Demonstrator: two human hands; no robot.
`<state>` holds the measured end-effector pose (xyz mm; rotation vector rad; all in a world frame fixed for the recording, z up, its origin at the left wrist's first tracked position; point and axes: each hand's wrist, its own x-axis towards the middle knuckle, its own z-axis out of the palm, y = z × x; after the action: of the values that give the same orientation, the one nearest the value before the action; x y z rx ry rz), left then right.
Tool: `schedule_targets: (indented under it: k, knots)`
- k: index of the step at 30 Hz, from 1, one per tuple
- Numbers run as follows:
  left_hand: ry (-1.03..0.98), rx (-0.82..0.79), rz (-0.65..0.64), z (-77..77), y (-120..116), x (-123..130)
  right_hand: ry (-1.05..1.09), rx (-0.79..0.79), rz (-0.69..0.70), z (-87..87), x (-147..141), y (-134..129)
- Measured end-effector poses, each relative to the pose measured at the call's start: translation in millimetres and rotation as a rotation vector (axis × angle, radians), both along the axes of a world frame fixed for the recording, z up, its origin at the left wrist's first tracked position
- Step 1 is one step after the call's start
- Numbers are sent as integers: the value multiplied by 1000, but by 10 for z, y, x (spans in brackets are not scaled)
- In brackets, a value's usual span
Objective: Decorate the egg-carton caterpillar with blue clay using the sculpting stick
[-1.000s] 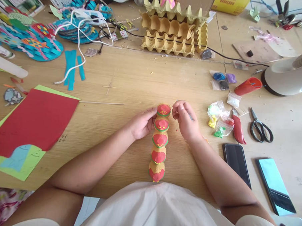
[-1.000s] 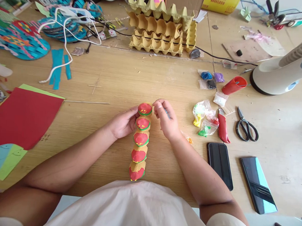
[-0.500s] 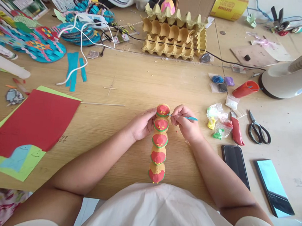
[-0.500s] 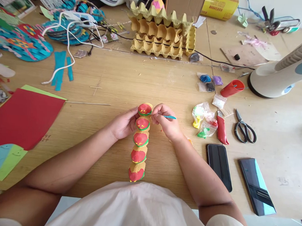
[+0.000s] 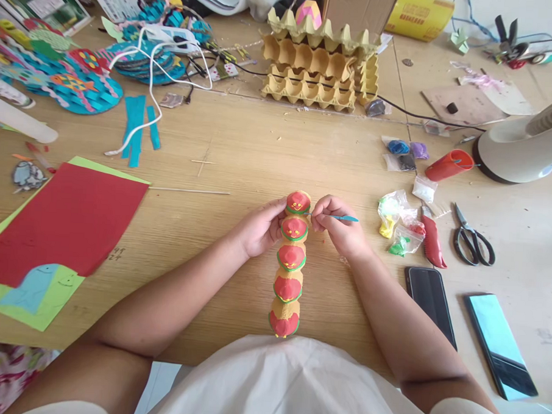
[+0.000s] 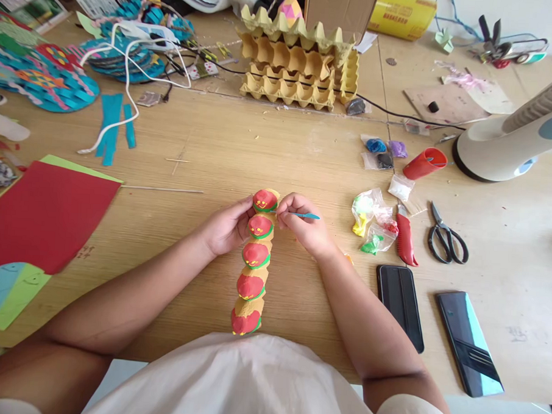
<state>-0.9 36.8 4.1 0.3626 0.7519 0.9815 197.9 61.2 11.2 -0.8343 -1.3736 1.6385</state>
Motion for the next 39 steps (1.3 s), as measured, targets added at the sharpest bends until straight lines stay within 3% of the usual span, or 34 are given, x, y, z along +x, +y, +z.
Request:
schedule_targets:
  k: [15, 23, 26, 32, 39]
  knots:
    - [-20, -34, 30, -8, 0, 5, -238, 33, -87, 77, -25, -20]
    - [2, -13, 34, -17, -5, 11, -198, 311, -183, 62, -26, -36]
    - [13, 2, 38, -27, -11, 12, -190, 347, -202, 14, -28, -18]
    - [39, 19, 35, -21, -35, 22, -85, 182, -214, -68, -29, -9]
    - [75, 89, 63, -75, -36, 17, 92, -135, -167, 22, -93, -59]
